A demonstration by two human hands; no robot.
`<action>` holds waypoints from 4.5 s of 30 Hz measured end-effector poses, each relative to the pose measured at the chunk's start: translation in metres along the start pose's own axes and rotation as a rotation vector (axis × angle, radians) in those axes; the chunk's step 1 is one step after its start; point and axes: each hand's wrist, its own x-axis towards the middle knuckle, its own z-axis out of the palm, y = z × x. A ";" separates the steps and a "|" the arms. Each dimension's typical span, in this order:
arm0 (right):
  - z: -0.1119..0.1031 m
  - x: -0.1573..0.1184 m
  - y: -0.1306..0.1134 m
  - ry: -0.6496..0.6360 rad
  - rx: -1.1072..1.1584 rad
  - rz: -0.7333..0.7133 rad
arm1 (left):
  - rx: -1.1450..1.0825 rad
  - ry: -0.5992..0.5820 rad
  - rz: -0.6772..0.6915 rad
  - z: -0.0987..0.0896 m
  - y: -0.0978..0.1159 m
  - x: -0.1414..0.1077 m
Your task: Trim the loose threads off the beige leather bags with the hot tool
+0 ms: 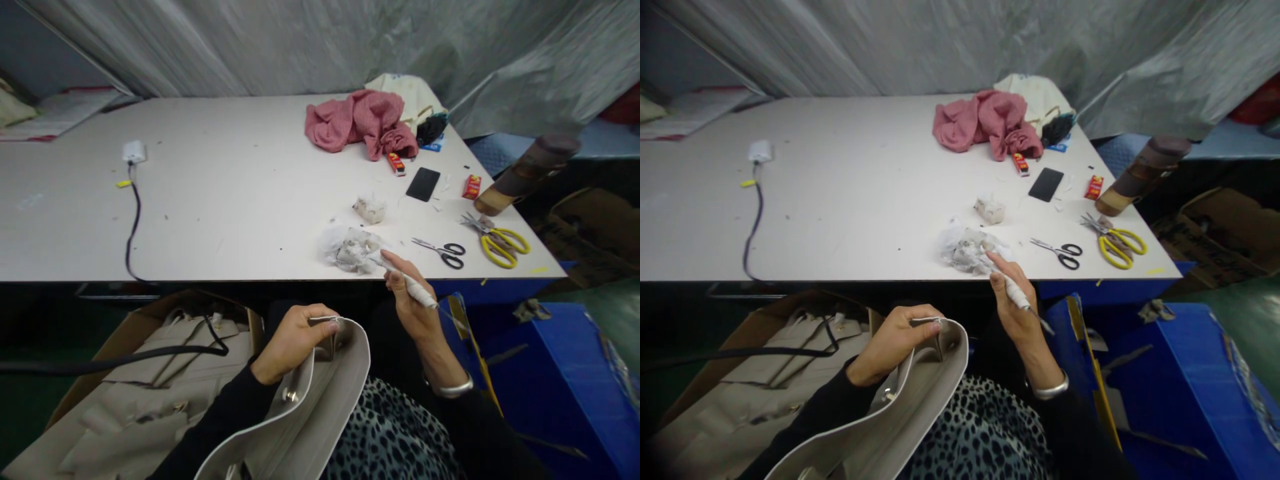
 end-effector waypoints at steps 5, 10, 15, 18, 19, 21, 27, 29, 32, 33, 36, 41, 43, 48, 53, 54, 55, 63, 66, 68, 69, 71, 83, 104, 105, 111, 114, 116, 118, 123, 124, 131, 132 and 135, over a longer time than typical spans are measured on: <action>0.010 0.020 0.017 0.143 0.039 0.056 | 0.075 0.219 0.044 0.014 0.002 0.001; 0.025 0.026 0.024 0.199 -0.034 0.010 | 0.211 0.364 0.181 0.018 0.009 0.003; 0.030 0.031 0.024 0.162 -0.100 -0.076 | 0.232 0.347 0.172 0.018 0.011 0.008; 0.031 0.033 0.025 0.151 -0.112 -0.116 | 0.225 0.331 0.146 0.020 0.009 0.010; 0.031 0.034 0.026 0.151 -0.121 -0.125 | 0.221 0.325 0.139 0.021 0.008 0.010; 0.031 0.036 0.027 0.153 -0.149 -0.140 | 0.207 0.312 0.118 0.022 0.007 0.011; 0.032 0.040 0.031 0.071 -0.232 -0.176 | 0.157 0.295 0.021 0.022 0.005 0.013; 0.034 0.042 0.033 0.072 -0.237 -0.189 | 0.151 0.297 0.011 0.022 0.005 0.014; 0.037 0.044 0.035 0.072 -0.226 -0.174 | 0.147 0.307 0.014 0.022 0.005 0.014; 0.036 0.044 0.035 0.072 -0.205 -0.161 | 0.147 0.310 0.014 0.022 0.005 0.014; 0.031 0.041 0.030 0.139 -0.117 -0.115 | 0.136 0.310 0.002 0.022 0.005 0.014; 0.018 0.022 0.012 0.015 0.245 0.128 | 0.118 0.279 -0.023 0.023 0.005 0.015; 0.016 0.011 0.005 -0.127 0.367 0.184 | 0.125 0.263 -0.022 0.025 0.005 0.016; 0.017 -0.009 0.003 -0.268 0.344 0.206 | 0.152 0.232 -0.010 0.030 0.007 0.014; 0.013 -0.010 0.009 -0.321 0.272 0.183 | 0.137 0.215 -0.027 0.033 0.010 0.011; 0.012 -0.008 0.009 -0.341 0.245 0.165 | 0.131 0.208 -0.031 0.034 0.010 0.010; 0.010 -0.006 0.008 -0.367 0.215 0.143 | 0.122 0.199 -0.036 0.034 0.010 0.010; 0.005 0.009 -0.006 -0.546 0.049 -0.013 | -0.003 0.107 -0.054 0.042 0.004 0.014; 0.009 0.006 0.001 -0.533 0.110 0.026 | -0.052 0.076 -0.079 0.041 0.002 0.017; 0.012 0.005 0.009 -0.451 0.189 0.086 | -0.075 0.066 -0.095 0.039 0.001 0.018; 0.014 0.005 0.013 -0.370 0.221 0.120 | -0.081 0.069 -0.100 0.038 0.000 0.018; 0.019 0.008 0.021 -0.149 0.251 0.161 | -0.083 0.099 -0.105 0.036 -0.001 0.019; 0.033 0.035 0.034 0.160 -0.015 -0.141 | -0.082 0.185 -0.115 0.031 -0.006 0.021; 0.026 0.036 0.023 0.055 -0.093 -0.226 | -0.127 0.182 -0.129 0.023 -0.012 0.020; 0.023 0.028 0.021 0.024 0.036 -0.127 | -0.129 0.177 -0.131 0.023 -0.012 0.021; 0.008 -0.003 0.015 -0.433 0.363 0.211 | -0.151 0.110 -0.172 0.022 -0.012 0.022; 0.005 -0.006 0.017 -0.446 0.341 0.224 | -0.148 0.082 -0.176 0.021 -0.012 0.022; 0.005 -0.006 0.017 -0.449 0.337 0.221 | -0.147 0.067 -0.173 0.021 -0.012 0.022; 0.006 -0.005 0.016 -0.464 0.336 0.214 | -0.148 0.054 -0.174 0.021 -0.012 0.021; 0.008 -0.005 0.011 -0.486 0.313 0.173 | -0.164 0.056 -0.180 0.023 -0.010 0.018; 0.008 -0.006 0.011 -0.488 0.307 0.169 | -0.167 0.059 -0.175 0.024 -0.010 0.018; 0.010 -0.013 0.011 -0.444 0.220 0.117 | -0.199 0.098 -0.138 0.030 -0.014 0.018; 0.009 -0.016 0.010 -0.430 0.205 0.093 | -0.202 0.100 -0.135 0.030 -0.014 0.018; 0.002 -0.024 0.007 -0.443 0.179 -0.034 | -0.195 0.085 -0.122 0.029 -0.016 0.018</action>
